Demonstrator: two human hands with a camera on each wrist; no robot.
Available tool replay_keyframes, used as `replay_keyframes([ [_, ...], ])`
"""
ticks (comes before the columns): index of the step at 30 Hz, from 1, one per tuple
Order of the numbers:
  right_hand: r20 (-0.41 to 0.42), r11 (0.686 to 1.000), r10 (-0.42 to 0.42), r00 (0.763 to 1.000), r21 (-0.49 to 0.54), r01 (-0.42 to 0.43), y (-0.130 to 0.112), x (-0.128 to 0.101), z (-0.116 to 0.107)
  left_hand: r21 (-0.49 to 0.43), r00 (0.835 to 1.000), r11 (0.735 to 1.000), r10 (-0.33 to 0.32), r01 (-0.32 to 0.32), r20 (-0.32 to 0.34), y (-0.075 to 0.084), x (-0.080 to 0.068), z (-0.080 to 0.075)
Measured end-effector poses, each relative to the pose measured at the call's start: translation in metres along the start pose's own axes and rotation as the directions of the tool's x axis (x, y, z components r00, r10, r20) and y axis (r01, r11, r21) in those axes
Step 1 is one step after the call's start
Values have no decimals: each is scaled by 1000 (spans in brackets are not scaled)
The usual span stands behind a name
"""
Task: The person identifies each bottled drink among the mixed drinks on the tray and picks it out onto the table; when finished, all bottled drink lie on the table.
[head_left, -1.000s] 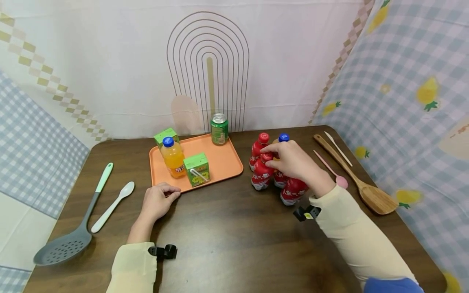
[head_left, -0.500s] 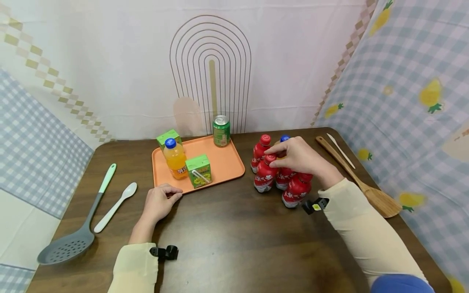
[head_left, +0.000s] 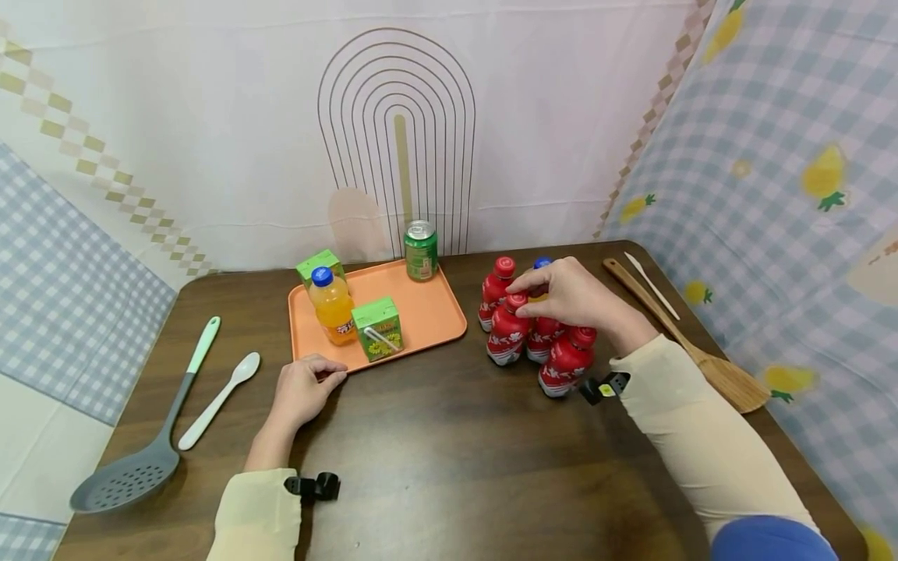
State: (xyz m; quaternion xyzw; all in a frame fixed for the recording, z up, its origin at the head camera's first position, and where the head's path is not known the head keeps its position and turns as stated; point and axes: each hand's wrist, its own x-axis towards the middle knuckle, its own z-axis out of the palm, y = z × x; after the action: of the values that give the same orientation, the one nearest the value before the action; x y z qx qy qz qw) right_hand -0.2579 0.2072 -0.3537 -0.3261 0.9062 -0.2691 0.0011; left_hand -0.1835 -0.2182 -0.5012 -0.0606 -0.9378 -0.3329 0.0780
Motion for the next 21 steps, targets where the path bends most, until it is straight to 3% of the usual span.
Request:
replay_keyframes([
  [21, -7, 1000, 12, 1000, 27, -12, 7, -1, -3, 4, 1000, 1000, 4, -4, -7, -1, 0, 1],
])
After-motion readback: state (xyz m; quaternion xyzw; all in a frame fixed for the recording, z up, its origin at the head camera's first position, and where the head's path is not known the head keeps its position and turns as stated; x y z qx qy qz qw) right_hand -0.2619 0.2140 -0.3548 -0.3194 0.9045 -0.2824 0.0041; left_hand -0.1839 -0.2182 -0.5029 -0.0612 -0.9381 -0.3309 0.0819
